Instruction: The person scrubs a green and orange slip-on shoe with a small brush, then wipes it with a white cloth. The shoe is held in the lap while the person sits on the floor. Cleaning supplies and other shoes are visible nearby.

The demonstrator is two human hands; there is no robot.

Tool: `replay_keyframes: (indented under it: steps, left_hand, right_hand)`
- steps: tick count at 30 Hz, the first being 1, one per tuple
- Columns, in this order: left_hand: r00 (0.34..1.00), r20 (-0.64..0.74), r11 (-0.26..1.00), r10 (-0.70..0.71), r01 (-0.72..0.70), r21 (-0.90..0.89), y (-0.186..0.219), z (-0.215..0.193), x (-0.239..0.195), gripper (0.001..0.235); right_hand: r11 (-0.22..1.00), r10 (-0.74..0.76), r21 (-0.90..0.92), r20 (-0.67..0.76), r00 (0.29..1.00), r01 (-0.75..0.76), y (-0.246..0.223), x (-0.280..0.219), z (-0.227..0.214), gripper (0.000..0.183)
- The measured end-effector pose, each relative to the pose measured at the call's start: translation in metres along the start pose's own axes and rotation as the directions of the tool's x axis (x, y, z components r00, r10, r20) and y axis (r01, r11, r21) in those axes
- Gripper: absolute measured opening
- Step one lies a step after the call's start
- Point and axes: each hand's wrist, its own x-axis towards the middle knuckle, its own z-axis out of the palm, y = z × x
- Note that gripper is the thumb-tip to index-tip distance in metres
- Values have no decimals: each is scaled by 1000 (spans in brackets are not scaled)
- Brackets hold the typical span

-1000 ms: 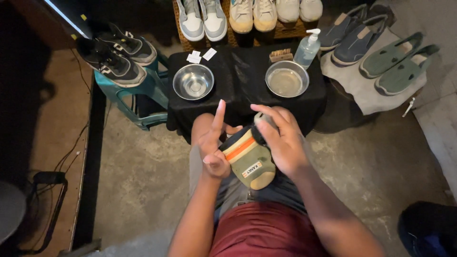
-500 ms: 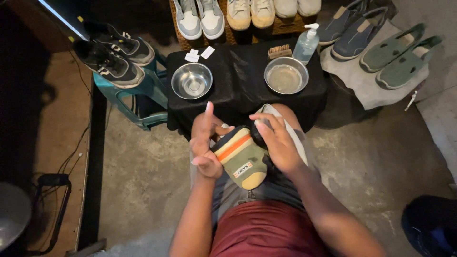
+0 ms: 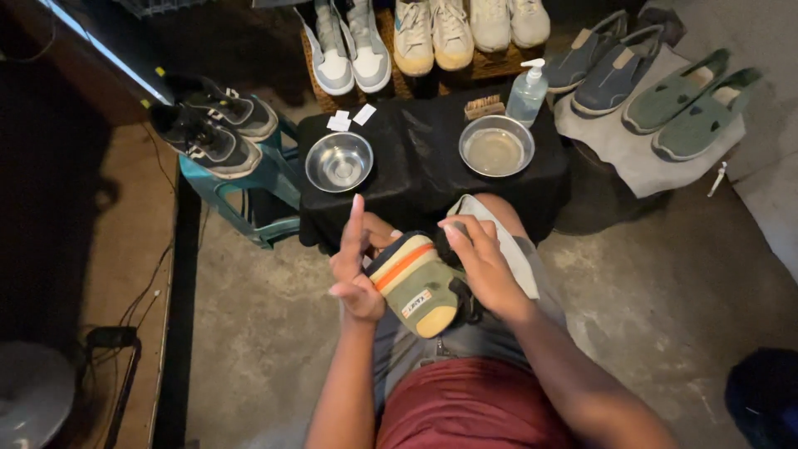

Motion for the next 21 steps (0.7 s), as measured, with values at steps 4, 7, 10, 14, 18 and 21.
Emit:
replay_keyframes:
  steps: [4,7,10,14,18,21]
  left_hand:
    - [999,30,1000,-12,11,21,13,5,10,118]
    - [997,67,994,-25,18,107,-8,-11,-7,122]
    - [993,56,992,-100,95,86,-16,-19,-19,125]
    - [992,37,990,-120,116,84,-2,-11,-9,124]
    - [995,44,987,-95,88,134,29,12,18,125]
    - [992,44,990,-115,111,88,3,-3,-2,124]
  right_hand:
    - [996,-94,-4,0,996,94,-45,-14,-3,38]
    - [987,-161,-4,38,986,161,-39,-10,2,37]
    - [994,-106,1,7,994,106,-7,0,3,35]
    - [999,-48,21,-13,999,48,-10,-1,1,37]
    - [991,-137,4,20,990,137,-45,-15,3,38]
    - [986,-156,-54,14,988,156,-32,-7,2,35]
